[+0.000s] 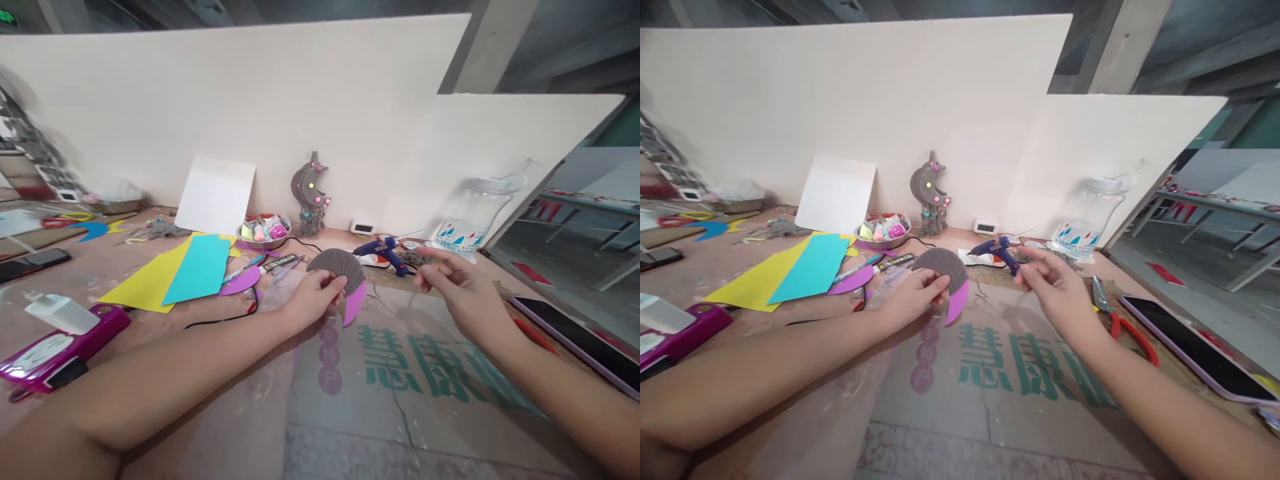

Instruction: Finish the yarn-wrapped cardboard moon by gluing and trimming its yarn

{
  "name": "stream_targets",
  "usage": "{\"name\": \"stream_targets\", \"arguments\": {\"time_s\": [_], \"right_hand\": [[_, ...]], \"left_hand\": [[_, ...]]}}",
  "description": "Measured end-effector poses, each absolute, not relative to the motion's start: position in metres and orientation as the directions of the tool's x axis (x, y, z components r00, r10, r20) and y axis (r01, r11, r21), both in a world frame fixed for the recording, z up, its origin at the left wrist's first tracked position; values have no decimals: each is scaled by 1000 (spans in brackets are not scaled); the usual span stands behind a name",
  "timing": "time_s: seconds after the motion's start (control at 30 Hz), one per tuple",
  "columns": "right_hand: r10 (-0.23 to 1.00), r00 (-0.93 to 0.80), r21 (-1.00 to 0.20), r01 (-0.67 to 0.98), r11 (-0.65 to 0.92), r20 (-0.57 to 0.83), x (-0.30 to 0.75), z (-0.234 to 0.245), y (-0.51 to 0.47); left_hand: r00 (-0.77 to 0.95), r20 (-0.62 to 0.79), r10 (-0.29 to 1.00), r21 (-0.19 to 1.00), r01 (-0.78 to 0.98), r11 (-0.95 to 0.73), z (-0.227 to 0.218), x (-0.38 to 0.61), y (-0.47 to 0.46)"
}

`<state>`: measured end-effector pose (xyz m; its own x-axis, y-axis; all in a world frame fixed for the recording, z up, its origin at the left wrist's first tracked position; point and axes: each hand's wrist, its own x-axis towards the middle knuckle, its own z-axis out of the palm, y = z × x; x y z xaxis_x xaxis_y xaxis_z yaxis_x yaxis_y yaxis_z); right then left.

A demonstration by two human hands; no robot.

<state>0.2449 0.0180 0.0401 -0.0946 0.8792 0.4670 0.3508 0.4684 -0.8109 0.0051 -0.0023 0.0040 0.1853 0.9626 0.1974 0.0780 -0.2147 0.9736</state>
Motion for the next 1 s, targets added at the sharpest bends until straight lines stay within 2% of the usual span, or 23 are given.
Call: {"name": "stream_targets", "arguments": {"time_s": [0.13,0.23,0.33,0.4,0.5,0.63,0.73,0.8,0.9,1.0], "right_hand": [[889,-116,-822,343,454,442,235,52,5],[906,-271,-813,408,415,326,232,50,-3],[872,-453,-725,536,432,185,220,40,-13],[841,-517,-672,568,475,158,210,32,-18],[830,-540,-672,564,479,137,198,21,-23],[854,-486,-661,582,473,183,195,12,-24],[856,-451,-617,607,501,253,198,9,-22],[847,-457,-583,622,523,272,199,7,-21],[815,-513,-560,605,567,270,201,7,-22],[763,-543,-510,573,642,350,206,13,-24]], "left_hand": [[158,216,963,967,101,-234,2,6,0],[176,209,962,963,135,-234,4,6,-2],[202,227,953,954,151,-259,7,6,-7],[233,233,944,954,133,-268,11,6,-11],[280,215,936,965,89,-248,16,9,-17],[311,216,926,950,152,-273,18,13,-21],[332,245,911,935,167,-312,14,12,-21],[335,211,918,945,168,-279,12,12,-21],[281,160,946,947,227,-227,14,10,-20],[176,255,951,903,308,-299,17,8,-20]]}}
